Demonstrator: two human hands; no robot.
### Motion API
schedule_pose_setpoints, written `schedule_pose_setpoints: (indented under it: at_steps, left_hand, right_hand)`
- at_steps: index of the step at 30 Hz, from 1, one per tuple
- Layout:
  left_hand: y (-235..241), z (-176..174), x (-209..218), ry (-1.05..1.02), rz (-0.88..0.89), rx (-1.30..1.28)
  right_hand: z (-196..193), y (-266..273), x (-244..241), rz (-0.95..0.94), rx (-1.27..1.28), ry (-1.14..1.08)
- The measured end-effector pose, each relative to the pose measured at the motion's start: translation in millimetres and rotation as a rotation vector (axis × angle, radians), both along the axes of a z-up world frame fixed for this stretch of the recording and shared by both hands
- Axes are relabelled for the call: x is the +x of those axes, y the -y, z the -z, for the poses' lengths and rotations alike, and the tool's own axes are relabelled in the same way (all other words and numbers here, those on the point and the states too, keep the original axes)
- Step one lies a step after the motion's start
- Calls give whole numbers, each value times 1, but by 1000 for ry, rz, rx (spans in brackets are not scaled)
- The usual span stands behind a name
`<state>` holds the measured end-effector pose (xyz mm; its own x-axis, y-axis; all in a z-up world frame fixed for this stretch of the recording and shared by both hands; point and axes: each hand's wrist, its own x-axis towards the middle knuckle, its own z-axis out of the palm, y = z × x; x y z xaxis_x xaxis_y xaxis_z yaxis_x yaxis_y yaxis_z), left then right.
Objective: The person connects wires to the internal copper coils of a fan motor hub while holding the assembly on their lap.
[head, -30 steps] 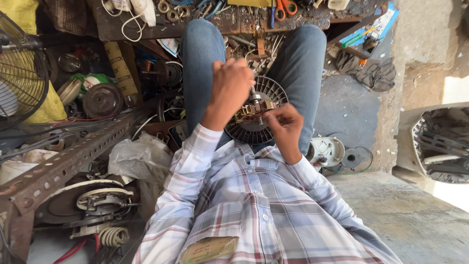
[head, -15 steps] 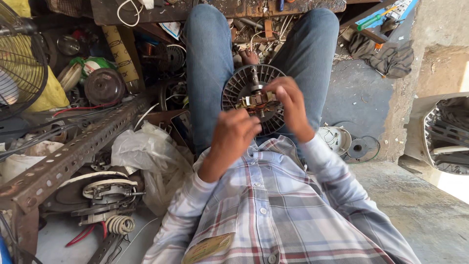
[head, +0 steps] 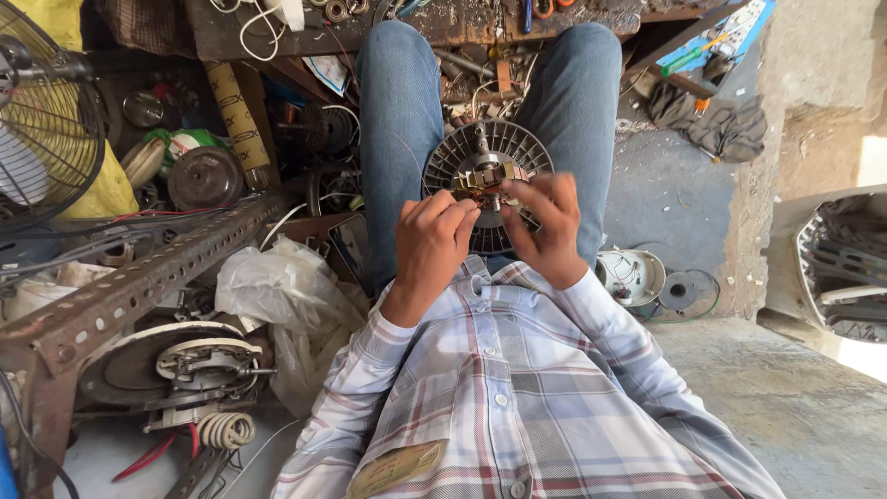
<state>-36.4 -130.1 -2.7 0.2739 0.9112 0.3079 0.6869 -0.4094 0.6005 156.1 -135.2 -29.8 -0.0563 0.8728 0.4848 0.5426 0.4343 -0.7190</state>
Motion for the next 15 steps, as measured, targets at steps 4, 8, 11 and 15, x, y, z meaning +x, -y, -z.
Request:
schedule_pose_setpoints:
  at_steps: [4, 8, 11, 15]
  left_hand:
    - [8, 9, 5, -22, -22, 19]
    - [9, 12, 5, 2, -60, 10]
    - [11, 16, 2, 28, -42, 13]
    - [16, 23, 7, 43, 68, -40]
  right_hand:
    - [-23, -28, 7, -160, -101, 146]
    - [-27, -59, 3, -297, -189, 173]
    - [-16, -73, 1, -335, -300, 177]
    - [3, -86, 3, -364, -388, 124]
